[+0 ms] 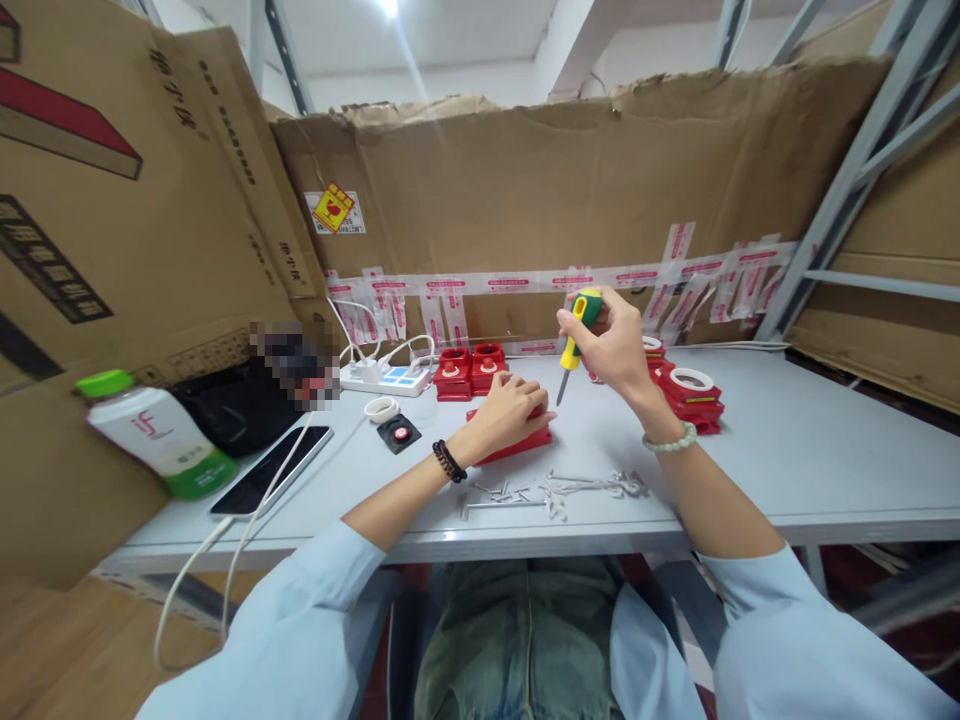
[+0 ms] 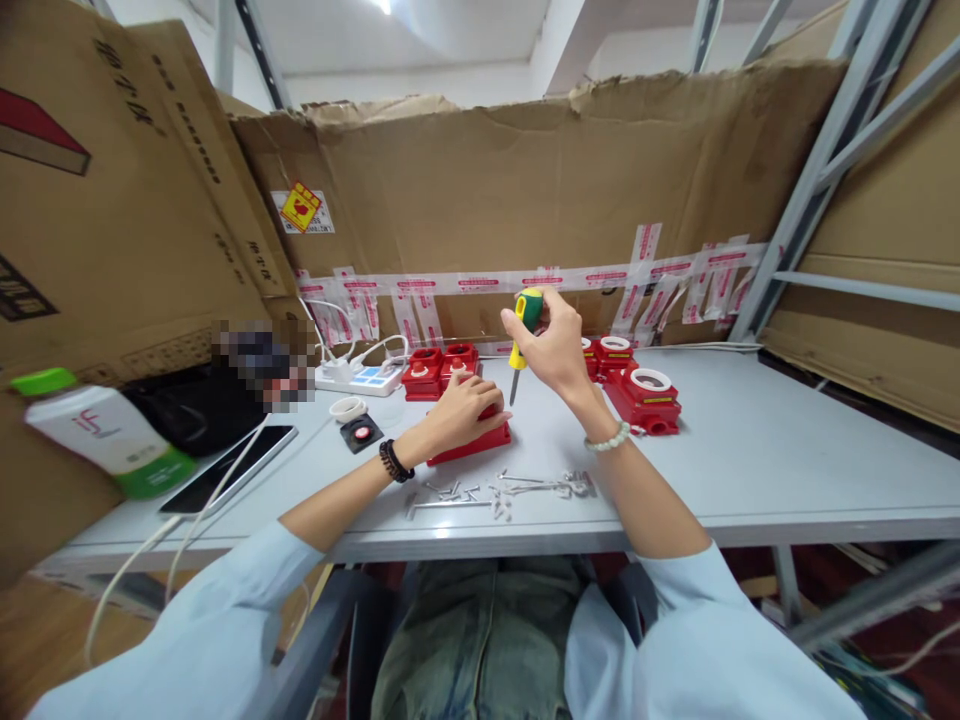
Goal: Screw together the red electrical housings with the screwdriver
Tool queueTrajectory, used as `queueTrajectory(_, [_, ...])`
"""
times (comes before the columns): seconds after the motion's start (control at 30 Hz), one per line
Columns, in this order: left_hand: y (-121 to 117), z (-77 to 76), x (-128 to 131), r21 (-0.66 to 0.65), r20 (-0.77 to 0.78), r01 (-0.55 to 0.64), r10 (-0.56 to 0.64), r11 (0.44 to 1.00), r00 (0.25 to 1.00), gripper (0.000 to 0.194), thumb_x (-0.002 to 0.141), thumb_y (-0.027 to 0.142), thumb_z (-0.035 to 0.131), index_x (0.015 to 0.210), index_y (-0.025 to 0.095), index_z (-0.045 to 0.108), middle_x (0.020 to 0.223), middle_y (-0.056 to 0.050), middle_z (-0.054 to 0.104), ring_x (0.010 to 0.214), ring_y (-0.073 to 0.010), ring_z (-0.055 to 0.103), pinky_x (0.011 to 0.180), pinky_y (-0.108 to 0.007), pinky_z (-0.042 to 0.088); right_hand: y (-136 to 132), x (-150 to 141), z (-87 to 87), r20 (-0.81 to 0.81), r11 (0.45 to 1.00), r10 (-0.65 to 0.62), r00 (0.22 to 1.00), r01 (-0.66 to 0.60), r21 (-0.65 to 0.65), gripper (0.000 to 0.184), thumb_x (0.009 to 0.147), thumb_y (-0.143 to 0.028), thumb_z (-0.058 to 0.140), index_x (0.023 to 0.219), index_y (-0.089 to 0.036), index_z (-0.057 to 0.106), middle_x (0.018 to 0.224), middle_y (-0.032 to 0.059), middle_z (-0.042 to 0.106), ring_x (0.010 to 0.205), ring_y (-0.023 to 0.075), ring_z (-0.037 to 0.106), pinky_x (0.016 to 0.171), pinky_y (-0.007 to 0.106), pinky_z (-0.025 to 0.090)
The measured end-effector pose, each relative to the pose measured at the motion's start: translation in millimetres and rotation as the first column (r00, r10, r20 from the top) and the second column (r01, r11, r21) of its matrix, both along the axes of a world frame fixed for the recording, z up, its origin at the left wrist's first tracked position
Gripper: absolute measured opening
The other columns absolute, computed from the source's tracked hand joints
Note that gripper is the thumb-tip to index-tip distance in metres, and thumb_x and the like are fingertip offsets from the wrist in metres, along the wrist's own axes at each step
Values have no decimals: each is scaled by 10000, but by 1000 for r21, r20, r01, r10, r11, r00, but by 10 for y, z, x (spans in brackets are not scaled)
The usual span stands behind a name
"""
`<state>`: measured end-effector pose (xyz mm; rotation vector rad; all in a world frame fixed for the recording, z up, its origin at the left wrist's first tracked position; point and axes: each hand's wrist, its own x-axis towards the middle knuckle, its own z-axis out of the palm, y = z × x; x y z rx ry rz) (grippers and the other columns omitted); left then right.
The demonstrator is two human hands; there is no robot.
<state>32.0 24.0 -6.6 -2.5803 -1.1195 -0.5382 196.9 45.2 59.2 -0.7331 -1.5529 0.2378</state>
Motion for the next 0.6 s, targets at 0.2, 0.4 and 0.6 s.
queueTrajectory(0.2, [-14,52,-82,-57,214,87,-73,995,974,240,963,355,475,892,156,588,882,-49,672,835,-190,577,878,-370,388,15,25,5,-17,999,-33,999,33,28,320,739,-455,703,915,-210,595,733,26,626,627,184,615,581,359,531])
queueTrajectory(0.4, [-390,191,-291,-367,146,335,-302,868,942,133,912,260,572,893,177,674,887,-40,699,828,-152,613,767,-254,439,61,22,-23,0,998,-54,999,54,34,266,759,-400,675,914,-199,595,751,20,626,664,179,618,630,355,528])
queueTrajectory(0.6, [-552,81,-348,-509,60,304,-319,805,946,116,869,192,599,908,197,708,865,-31,723,834,-159,638,769,-251,456,69,12,-45,32,998,-53,998,53,23,260,767,-382,652,927,-186,595,771,22,626,686,174,608,659,343,514])
